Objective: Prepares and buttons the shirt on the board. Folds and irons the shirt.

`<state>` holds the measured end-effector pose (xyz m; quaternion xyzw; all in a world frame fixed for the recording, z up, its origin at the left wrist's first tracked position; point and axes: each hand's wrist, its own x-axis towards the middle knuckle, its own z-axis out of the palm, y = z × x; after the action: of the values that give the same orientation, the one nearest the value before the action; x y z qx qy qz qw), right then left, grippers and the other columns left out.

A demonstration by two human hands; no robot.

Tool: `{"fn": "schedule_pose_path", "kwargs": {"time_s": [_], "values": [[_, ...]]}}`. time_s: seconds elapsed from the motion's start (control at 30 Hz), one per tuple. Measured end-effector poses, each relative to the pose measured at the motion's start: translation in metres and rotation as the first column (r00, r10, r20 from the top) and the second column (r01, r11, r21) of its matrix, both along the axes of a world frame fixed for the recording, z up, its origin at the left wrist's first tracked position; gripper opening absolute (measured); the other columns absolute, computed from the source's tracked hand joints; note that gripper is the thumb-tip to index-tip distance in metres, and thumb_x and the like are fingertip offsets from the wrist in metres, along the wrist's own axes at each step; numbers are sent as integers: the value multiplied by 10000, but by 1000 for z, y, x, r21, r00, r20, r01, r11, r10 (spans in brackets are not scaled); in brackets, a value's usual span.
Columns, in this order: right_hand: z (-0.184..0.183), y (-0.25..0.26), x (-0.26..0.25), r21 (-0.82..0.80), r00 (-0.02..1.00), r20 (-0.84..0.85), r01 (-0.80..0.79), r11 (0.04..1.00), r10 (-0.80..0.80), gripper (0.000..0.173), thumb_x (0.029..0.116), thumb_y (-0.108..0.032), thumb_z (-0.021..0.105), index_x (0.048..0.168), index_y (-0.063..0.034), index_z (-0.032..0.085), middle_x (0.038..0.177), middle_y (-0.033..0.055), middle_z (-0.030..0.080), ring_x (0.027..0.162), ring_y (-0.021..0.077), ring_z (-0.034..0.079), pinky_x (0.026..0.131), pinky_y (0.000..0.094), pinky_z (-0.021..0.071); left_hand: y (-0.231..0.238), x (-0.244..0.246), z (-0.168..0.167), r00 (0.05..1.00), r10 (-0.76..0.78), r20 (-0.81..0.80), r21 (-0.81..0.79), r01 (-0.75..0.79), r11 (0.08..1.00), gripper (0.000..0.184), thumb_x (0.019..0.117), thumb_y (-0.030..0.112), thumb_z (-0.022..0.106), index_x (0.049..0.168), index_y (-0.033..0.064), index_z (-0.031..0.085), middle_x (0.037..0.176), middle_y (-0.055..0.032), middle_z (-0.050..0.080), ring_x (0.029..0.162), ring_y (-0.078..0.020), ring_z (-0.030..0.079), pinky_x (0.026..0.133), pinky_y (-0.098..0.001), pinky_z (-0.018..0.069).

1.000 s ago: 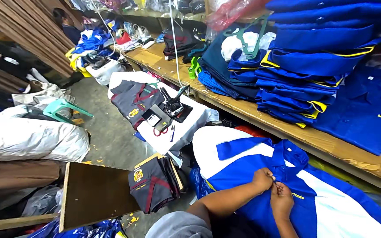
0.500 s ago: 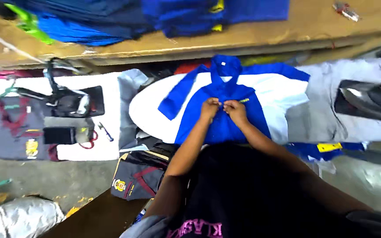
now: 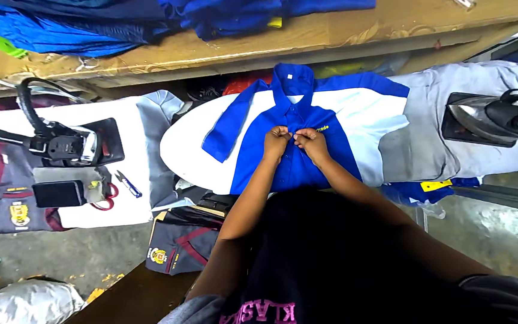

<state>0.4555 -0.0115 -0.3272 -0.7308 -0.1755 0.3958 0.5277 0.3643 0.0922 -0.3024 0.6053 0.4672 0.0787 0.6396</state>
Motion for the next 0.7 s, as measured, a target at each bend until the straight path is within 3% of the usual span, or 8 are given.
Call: {"fn": "schedule_pose_path", "kwargs": {"time_s": [0.23,0.37,0.57,0.7], "values": [[2,1,0,8,998,60,-22,1000,21,222,962,-29,676,1160,61,632,1004,152,701,816,144,684,771,301,580,0,2,3,1000,-9,-18,3,9,1000,176,991,27,624,1136,-72,641,1007,-139,662,838,-133,598,787,-303,511],[7,2,-1,-31,965,246,-82,996,87,248,982,-70,666,1189,62,632,1016,185,727,856,207,717,814,362,586,-1,1,4,1000,-13,-7,33,13,999,166,990,25,618,1124,-67,650,974,-129,673,831,-119,605,795,-301,512],[19,6,3,-174,903,362,-179,968,232,254,1002,-83,629,1217,53,627,1059,210,724,967,312,718,895,479,559,-2,3,2,1000,-6,-11,47,7,999,158,983,28,628,1108,-63,658,962,-130,681,848,-125,619,815,-311,516],[42,3,21,-151,896,400,-141,978,191,313,990,-77,638,1261,77,602,1124,233,704,1004,331,710,907,484,572,-2,-4,0,997,-55,-50,101,60,993,276,991,75,630,1233,-56,605,1093,-187,683,968,-219,659,893,-411,539]]}}
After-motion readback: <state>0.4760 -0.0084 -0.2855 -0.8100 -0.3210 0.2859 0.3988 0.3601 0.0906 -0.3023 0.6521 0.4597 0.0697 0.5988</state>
